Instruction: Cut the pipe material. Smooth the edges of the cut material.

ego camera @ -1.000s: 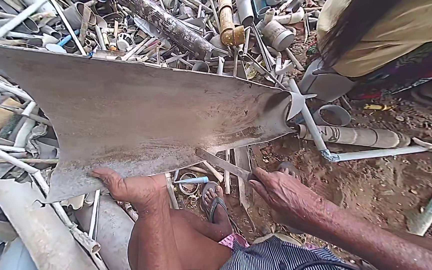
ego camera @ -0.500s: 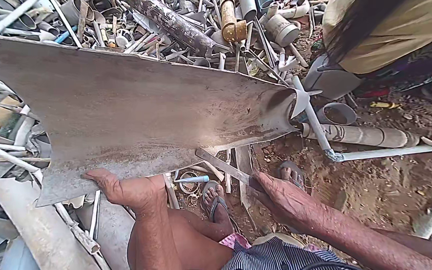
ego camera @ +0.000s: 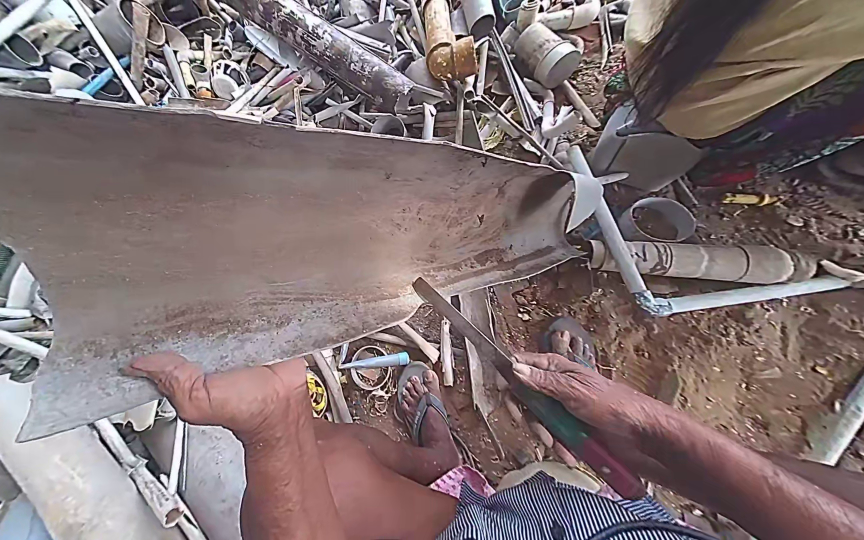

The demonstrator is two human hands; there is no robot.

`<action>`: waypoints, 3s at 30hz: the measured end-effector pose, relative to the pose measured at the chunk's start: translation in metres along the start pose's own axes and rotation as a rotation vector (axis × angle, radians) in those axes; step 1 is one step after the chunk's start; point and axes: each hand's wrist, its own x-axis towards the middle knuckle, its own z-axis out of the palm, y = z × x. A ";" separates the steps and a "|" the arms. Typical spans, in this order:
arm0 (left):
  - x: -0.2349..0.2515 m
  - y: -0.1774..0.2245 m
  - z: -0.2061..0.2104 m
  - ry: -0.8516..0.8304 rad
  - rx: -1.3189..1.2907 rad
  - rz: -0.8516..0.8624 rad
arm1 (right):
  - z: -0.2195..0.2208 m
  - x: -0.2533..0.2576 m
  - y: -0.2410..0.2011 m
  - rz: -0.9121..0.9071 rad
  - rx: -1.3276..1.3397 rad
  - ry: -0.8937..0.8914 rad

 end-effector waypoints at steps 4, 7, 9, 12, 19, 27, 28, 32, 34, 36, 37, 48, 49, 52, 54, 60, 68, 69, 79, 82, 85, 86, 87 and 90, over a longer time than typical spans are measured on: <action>0.000 0.000 0.002 0.020 0.009 0.002 | -0.002 -0.002 0.002 0.032 0.073 0.018; -0.002 -0.001 0.003 0.006 -0.012 -0.012 | 0.000 -0.003 0.003 0.013 0.117 0.018; -0.003 -0.001 0.005 -0.010 -0.026 -0.022 | 0.003 -0.003 0.002 0.008 0.133 0.027; -0.005 -0.001 0.007 -0.010 -0.024 -0.024 | 0.002 -0.005 0.005 -0.011 0.166 0.009; -0.006 -0.002 0.010 -0.012 -0.008 -0.031 | 0.010 -0.009 0.018 -0.088 0.184 0.210; -0.011 -0.001 0.011 -0.023 -0.014 -0.011 | 0.029 -0.009 0.017 -0.134 -0.205 0.172; -0.012 -0.001 0.013 -0.020 -0.014 -0.005 | 0.036 -0.008 0.013 -0.147 -0.287 0.176; -0.014 0.001 0.014 -0.027 -0.028 -0.003 | 0.028 -0.013 0.005 -0.134 -0.330 0.138; -0.016 0.001 0.014 -0.032 -0.017 0.001 | 0.015 -0.019 0.006 -0.103 -0.260 0.105; -0.018 0.001 0.016 -0.020 -0.006 -0.005 | 0.013 -0.021 0.005 -0.085 -0.233 0.078; -0.018 0.002 0.016 -0.015 0.001 -0.009 | 0.017 -0.020 0.005 -0.079 -0.224 0.075; -0.021 0.003 0.013 -0.015 -0.011 -0.011 | 0.010 -0.022 -0.007 -0.045 -0.165 -0.015; -0.021 0.002 0.012 -0.015 -0.016 -0.009 | 0.011 -0.022 -0.008 -0.052 -0.191 -0.018; -0.020 0.000 0.010 -0.023 -0.029 0.002 | 0.020 -0.024 -0.016 -0.066 -0.487 0.076; -0.020 0.000 0.010 -0.038 -0.032 0.005 | 0.029 -0.024 -0.029 -0.097 -0.775 0.156; -0.021 0.000 0.008 -0.070 -0.062 0.000 | 0.075 -0.006 -0.030 -0.658 -1.313 0.374; -0.024 0.001 0.009 -0.052 -0.065 0.006 | 0.052 -0.022 -0.020 -0.134 -1.655 0.325; -0.023 0.000 0.010 -0.035 -0.069 0.003 | 0.049 -0.029 -0.017 -0.374 -1.671 0.405; -0.030 0.006 0.008 -0.077 -0.113 0.032 | 0.097 -0.007 -0.026 -0.700 -1.466 0.513; -0.033 0.008 0.012 -0.073 -0.118 0.031 | 0.111 -0.014 -0.037 -0.510 -1.408 0.465; -0.036 0.009 0.011 -0.067 -0.132 0.052 | 0.106 -0.022 -0.045 -0.316 -1.385 0.409; -0.037 0.009 0.010 -0.076 -0.140 0.058 | 0.101 -0.024 -0.047 -0.267 -1.380 0.386; -0.038 0.009 0.008 -0.076 -0.135 0.062 | 0.096 -0.027 -0.050 -0.186 -1.373 0.357; -0.037 0.009 0.007 -0.064 -0.148 0.030 | 0.075 -0.036 -0.056 0.172 -1.355 0.281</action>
